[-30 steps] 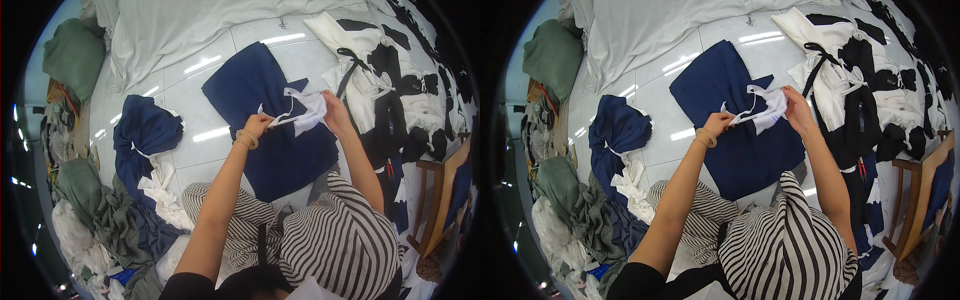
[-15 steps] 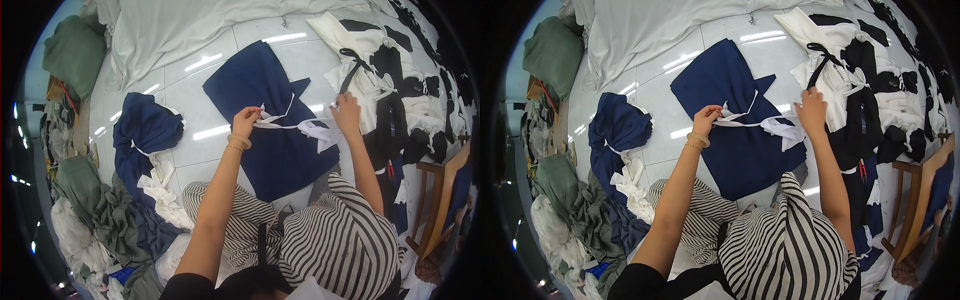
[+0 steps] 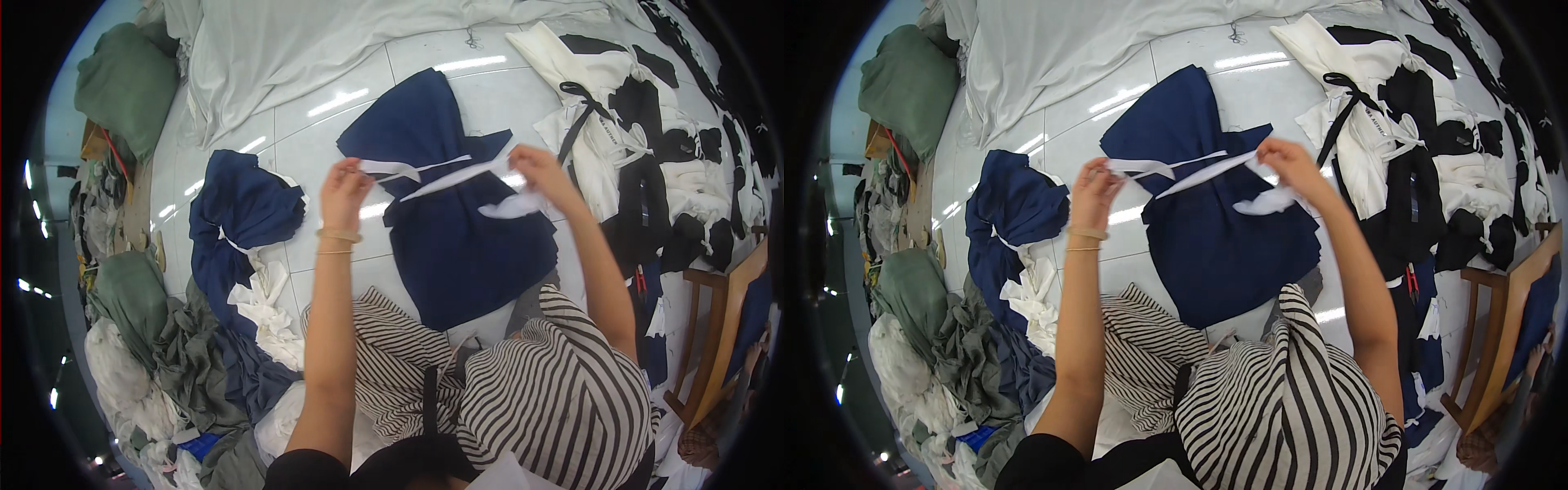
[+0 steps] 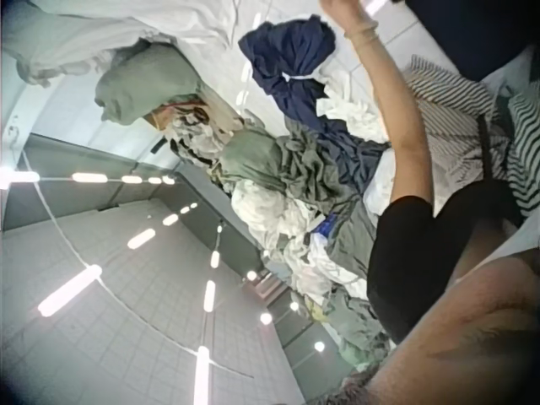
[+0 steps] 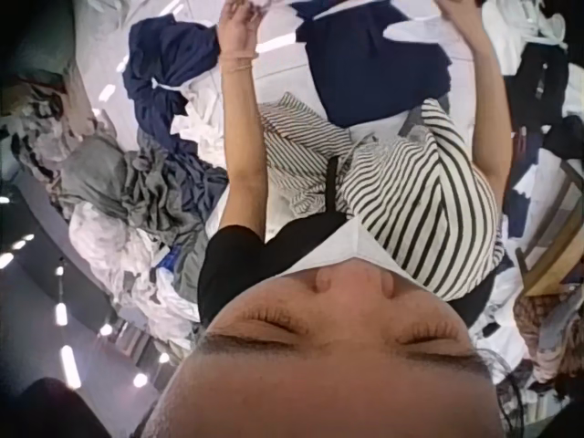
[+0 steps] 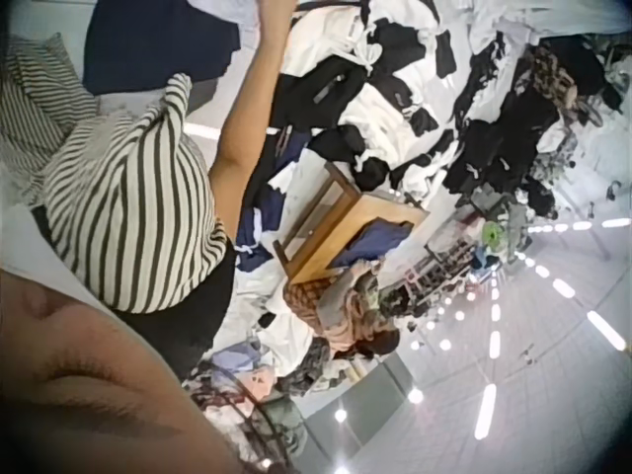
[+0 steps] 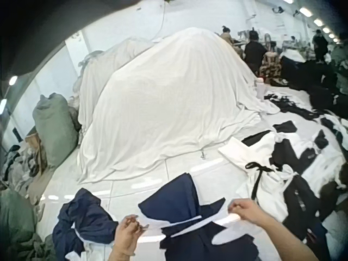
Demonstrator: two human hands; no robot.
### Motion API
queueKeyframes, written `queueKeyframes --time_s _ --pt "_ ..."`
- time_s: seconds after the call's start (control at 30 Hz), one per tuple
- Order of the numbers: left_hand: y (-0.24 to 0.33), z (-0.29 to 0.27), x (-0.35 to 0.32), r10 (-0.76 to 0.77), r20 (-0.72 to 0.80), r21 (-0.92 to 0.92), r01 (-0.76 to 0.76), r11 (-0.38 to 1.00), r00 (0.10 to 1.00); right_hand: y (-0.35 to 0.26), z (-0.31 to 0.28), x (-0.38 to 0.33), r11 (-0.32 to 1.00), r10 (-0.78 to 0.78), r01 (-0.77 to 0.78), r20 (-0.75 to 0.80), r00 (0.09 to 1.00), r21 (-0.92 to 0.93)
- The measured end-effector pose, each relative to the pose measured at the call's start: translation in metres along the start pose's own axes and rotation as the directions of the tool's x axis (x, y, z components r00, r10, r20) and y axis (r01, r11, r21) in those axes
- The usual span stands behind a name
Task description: The person sits on the floor and folds various garments, including white and dark-colored pants and shirts. They use a blue marker to write on small white tags attached to the clothes before bundling them with drawstrings.
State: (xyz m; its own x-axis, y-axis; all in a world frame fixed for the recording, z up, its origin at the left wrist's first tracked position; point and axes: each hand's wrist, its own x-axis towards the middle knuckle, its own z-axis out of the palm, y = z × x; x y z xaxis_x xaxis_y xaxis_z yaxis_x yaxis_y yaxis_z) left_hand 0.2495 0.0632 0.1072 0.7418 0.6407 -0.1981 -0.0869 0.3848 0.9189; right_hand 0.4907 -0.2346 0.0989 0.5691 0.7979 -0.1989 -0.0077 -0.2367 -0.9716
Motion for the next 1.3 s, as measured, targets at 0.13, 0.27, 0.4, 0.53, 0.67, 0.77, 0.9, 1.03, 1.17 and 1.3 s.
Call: queueKeyframes --time_s 0.13,0.27,0.4,0.53,0.67,0.77,0.9,1.03,1.17,1.3 --pt "0.075 -0.030 -0.015 0.112 -0.038 -0.022 -0.112 0.993 0.993 -0.047 -0.084 -0.014 0.949 -0.225 0.173 -0.183 0.957 -0.264" --pt "0.109 -0.036 -0.046 0.088 -0.017 0.181 -0.084 0.980 0.996 -0.060 -0.109 -0.020 0.927 -0.214 0.146 -0.170 0.962 -0.344" --pt "0.082 -0.021 -0.045 0.003 0.231 0.900 -0.215 0.378 0.973 -0.065 -0.078 -0.021 0.931 -0.110 0.112 0.025 0.994 -0.348" --pt "0.033 0.010 -0.058 -0.101 0.239 0.957 -0.252 -0.145 0.966 -0.105 -0.050 -0.017 0.894 -0.140 0.190 0.150 0.979 -0.405" --pt "0.010 0.043 -0.037 -0.179 0.229 0.956 -0.255 -0.141 0.957 -0.142 -0.027 0.002 0.883 -0.234 0.323 0.278 0.932 -0.339" --pt "0.003 0.066 -0.029 0.000 0.257 0.952 -0.254 -0.169 0.966 -0.170 -0.007 0.022 0.795 -0.283 0.438 0.382 0.880 -0.420" --pt "-0.016 0.087 -0.017 0.235 0.348 0.930 -0.301 -0.212 0.907 -0.184 0.021 0.062 0.582 -0.484 0.655 0.442 0.755 -0.481" --pt "-0.024 0.092 -0.016 0.299 0.291 0.956 -0.289 -0.051 0.909 -0.172 0.044 0.110 0.010 -0.760 0.553 0.353 0.546 -0.833" --pt "-0.020 0.090 -0.023 0.292 0.226 0.974 -0.221 -0.053 0.929 -0.106 0.073 0.134 0.285 -0.731 0.505 0.156 0.664 -0.815" --pt "-0.024 0.088 -0.024 0.303 0.246 0.969 -0.223 -0.108 0.921 -0.031 0.090 0.121 0.566 -0.197 0.511 0.496 0.846 -0.647"
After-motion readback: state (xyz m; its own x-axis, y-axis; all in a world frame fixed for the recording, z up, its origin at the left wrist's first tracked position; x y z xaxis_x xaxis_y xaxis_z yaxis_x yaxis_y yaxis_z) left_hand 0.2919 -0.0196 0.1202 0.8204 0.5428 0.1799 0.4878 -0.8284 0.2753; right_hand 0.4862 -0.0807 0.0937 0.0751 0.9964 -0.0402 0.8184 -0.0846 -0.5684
